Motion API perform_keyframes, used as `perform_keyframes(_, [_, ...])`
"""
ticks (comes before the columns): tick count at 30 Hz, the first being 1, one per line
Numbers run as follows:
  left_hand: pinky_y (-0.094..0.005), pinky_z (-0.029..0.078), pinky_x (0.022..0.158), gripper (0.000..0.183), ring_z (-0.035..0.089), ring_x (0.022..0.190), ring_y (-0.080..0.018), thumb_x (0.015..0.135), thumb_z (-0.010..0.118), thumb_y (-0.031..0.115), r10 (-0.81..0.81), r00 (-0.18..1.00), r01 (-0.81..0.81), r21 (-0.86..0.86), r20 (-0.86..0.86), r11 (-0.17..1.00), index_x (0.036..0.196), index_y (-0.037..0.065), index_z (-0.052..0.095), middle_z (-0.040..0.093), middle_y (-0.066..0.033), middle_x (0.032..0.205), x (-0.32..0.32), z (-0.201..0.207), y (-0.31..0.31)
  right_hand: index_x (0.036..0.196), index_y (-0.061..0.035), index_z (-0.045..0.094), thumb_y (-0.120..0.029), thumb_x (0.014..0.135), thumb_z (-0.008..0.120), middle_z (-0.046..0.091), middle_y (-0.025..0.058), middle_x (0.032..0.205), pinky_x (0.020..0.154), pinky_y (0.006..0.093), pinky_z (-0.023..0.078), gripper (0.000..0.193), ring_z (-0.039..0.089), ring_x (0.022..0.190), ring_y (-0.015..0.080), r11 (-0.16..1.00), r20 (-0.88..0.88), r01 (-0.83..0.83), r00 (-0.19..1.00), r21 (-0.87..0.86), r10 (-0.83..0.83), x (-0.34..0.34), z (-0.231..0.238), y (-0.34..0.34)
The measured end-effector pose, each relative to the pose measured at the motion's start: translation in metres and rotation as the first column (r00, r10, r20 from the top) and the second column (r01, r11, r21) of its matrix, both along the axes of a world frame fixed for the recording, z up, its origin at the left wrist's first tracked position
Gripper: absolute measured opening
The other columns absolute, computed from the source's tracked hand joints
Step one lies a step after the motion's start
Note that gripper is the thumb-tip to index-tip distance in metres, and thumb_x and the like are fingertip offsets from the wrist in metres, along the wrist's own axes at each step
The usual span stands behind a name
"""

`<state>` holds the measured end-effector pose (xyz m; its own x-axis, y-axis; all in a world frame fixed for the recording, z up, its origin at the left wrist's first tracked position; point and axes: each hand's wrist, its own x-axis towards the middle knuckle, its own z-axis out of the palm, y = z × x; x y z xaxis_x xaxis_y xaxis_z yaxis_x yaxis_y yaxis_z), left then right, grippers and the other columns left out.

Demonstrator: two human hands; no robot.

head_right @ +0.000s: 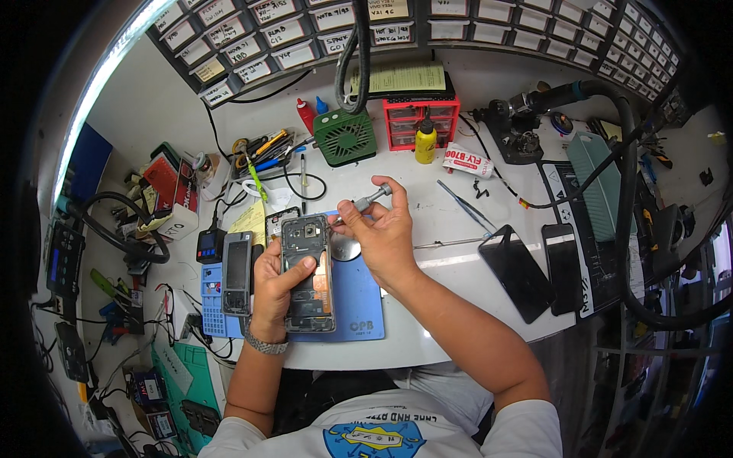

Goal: The person disassembles a smartphone by removing screws from the back cover, prying off the cover, and detaching the battery. The person uses a screwdriver and a prying tool to separate components and places them on the workbench.

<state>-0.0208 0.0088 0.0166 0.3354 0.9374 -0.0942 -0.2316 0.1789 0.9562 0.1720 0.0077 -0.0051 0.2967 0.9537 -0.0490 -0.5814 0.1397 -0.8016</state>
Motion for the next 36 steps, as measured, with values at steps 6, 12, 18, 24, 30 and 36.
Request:
perform_keyframes(6, [-0.0277,0.06,0.088,0.041,0.077,0.094,-0.0143,0.093,0.08,-0.001,-0.006,1.0,0.006,-0.004,-0.01,1.0,0.13,-0.004,0.063,0.08,-0.0125,0.112,-0.001,0.002,0.002,0.153,-0.0062,0.03,-0.006,0.104,0.075,0.071,0.017,0.108,0.092,0.0408,0.067,0.067,0.078,0.101,0.0273,1.0,-0.079,-0.005,0.997,-0.007,0.005,0.003,0.001,0.002])
perform_keyframes(12, [-0.0271,0.06,0.087,0.039,0.076,0.094,-0.0133,0.093,0.081,-0.003,0.084,0.992,-0.076,0.087,-0.097,0.993,0.128,-0.004,0.063,0.079,-0.0109,0.112,0.004,-0.004,-0.002,0.153,-0.0045,0.029,0.001,0.102,0.075,0.071,0.0186,0.107,0.091,0.0389,0.067,0.069,0.078,0.097,0.0263,0.999,0.183,0.025,0.983,0.041,-0.032,0.003,0.0,0.001])
perform_keyframes(18, [-0.0284,0.06,0.082,0.035,0.074,0.091,-0.0106,0.093,0.077,-0.004,0.173,0.91,-0.021,0.374,-0.376,0.927,0.125,-0.006,0.066,0.079,-0.0095,0.103,0.003,-0.005,0.0,0.153,-0.0046,0.029,0.004,0.101,0.074,0.07,0.0169,0.105,0.087,0.0331,0.065,0.069,0.076,0.093,0.0202,0.982,0.283,0.102,0.948,0.156,-0.144,0.002,-0.001,0.006])
perform_keyframes(24, [-0.0388,0.057,0.056,0.04,0.071,0.055,-0.0249,0.09,0.078,0.002,0.307,0.536,0.292,0.514,-0.786,0.807,0.127,-0.006,0.064,0.072,-0.0143,0.069,0.022,0.038,-0.008,0.151,-0.0046,0.03,0.004,0.101,0.074,0.07,0.0166,0.104,0.086,0.032,0.064,0.067,0.076,0.093,0.0183,0.961,0.265,0.216,0.93,0.174,-0.257,0.018,0.004,0.008])
perform_keyframes(30, [-0.0526,0.056,0.056,0.048,0.071,0.059,-0.0415,0.09,0.069,0.007,0.436,0.152,0.63,0.427,-0.887,0.648,0.137,0.001,0.061,0.068,-0.0204,0.066,0.046,0.049,-0.011,0.151,-0.0045,0.03,0.005,0.1,0.074,0.07,0.016,0.105,0.084,0.0304,0.061,0.068,0.075,0.092,0.0174,0.932,0.225,0.297,0.913,0.206,-0.341,0.029,-0.001,0.012])
perform_keyframes(36, [-0.049,0.057,0.056,0.053,0.072,0.06,-0.0382,0.086,0.067,0.007,0.462,-0.014,0.773,0.284,-0.887,0.568,0.139,0.006,0.064,0.072,-0.0164,0.071,0.059,0.052,-0.012,0.152,-0.0044,0.03,0.006,0.099,0.075,0.069,0.014,0.103,0.085,0.0301,0.062,0.07,0.075,0.092,0.0167,0.923,0.201,0.331,0.908,0.198,-0.369,0.033,0.004,0.011])
